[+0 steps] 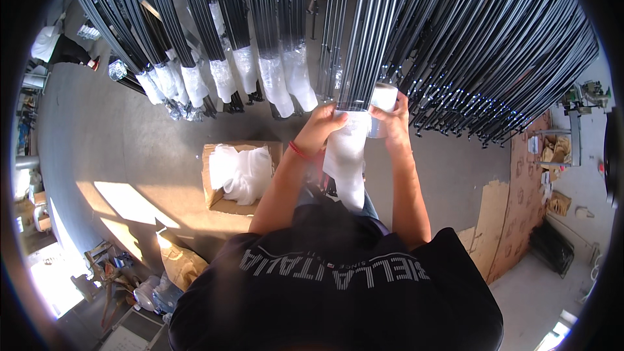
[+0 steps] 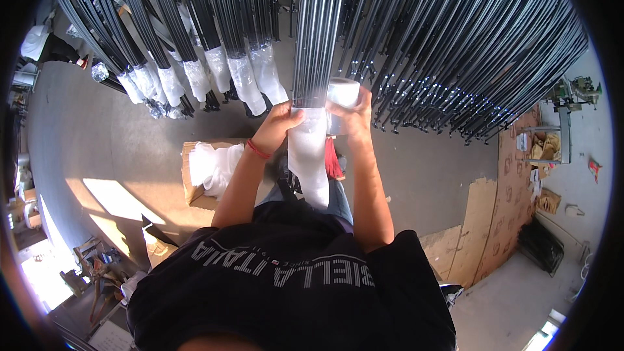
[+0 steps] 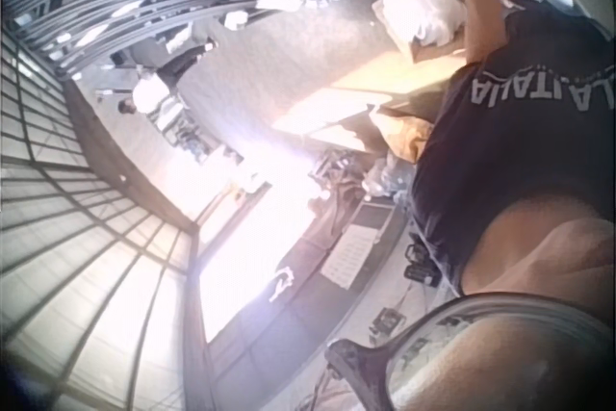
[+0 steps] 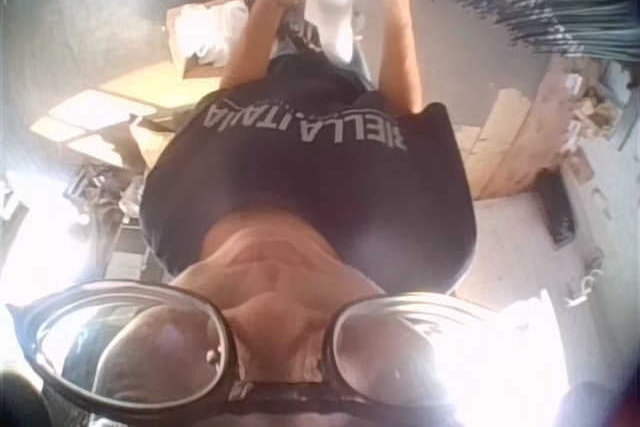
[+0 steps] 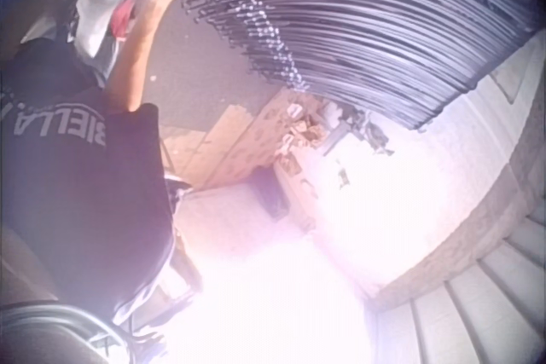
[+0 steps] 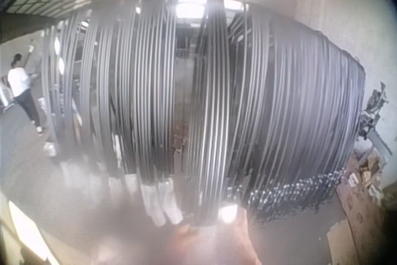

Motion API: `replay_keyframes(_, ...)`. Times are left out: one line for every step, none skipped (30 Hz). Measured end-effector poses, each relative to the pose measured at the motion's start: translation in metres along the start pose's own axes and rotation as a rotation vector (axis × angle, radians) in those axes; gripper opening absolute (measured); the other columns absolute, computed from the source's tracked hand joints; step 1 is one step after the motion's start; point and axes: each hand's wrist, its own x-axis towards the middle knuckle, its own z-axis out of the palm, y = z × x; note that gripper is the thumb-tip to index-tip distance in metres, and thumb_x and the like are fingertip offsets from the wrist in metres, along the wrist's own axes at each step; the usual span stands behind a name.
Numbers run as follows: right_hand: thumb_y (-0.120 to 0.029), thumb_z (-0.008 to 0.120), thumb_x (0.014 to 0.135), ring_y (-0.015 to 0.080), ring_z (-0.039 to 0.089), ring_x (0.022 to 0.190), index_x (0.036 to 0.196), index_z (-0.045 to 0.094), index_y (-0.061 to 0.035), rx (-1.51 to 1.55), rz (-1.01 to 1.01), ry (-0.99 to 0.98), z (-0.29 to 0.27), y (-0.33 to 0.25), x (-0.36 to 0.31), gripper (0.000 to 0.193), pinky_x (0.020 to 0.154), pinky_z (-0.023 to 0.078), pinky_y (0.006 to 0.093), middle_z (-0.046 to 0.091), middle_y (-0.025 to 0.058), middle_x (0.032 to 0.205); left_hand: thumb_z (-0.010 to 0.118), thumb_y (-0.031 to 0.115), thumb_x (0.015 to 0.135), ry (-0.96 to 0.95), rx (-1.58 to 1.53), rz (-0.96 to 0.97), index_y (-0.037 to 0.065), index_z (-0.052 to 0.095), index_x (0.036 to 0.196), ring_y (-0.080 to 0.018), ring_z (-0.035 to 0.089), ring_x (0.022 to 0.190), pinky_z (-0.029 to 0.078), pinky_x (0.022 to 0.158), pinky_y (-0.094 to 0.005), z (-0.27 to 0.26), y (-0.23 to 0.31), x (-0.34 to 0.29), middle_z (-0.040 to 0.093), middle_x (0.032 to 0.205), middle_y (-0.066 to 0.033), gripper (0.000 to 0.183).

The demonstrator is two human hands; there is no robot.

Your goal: The person wraps bundles of thin metal rods with plastic film while they are hanging from a circular rack, pulling a small roll of film around the end of each bundle to secure it.

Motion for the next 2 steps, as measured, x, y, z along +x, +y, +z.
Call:
replay_keyframes(0.000, 0.075, 0.055, 0.0226, 0.053, 0.092, 0.118, 0.031, -0.0029, 0.014, -0.016, -0.041, -0.0033, 0.0024, 0.0033, 0.076, 0.077, 0.047, 0.0321, 0.050, 0.0139, 0.102, 0.047, 0.013, 0.087, -0.022, -0.042, -0.032, -0.003, 0.049, 0.108, -0.0098, 0.054, 0.088, 0.042, 0.080, -0.0240, -0.0007, 0.0033, -0.0011, 0.058, 0.097, -0.0045, 0.026)
replay_keyframes(-0.002, 0.077, 0.055, 0.0233, 0.053, 0.094, 0.119, 0.030, -0.0035, 0.028, -0.032, -0.082, -0.0073, 0.0049, 0.0068, 0.079, 0.079, 0.046, 0.0326, 0.050, 0.0148, 0.104, 0.049, 0.014, 0.087, -0.040, -0.024, -0.047, -0.003, 0.048, 0.110, -0.0098, 0.053, 0.088, 0.041, 0.082, -0.0244, -0.0068, -0.0001, 0.0020, 0.058, 0.098, -0.0047, 0.029)
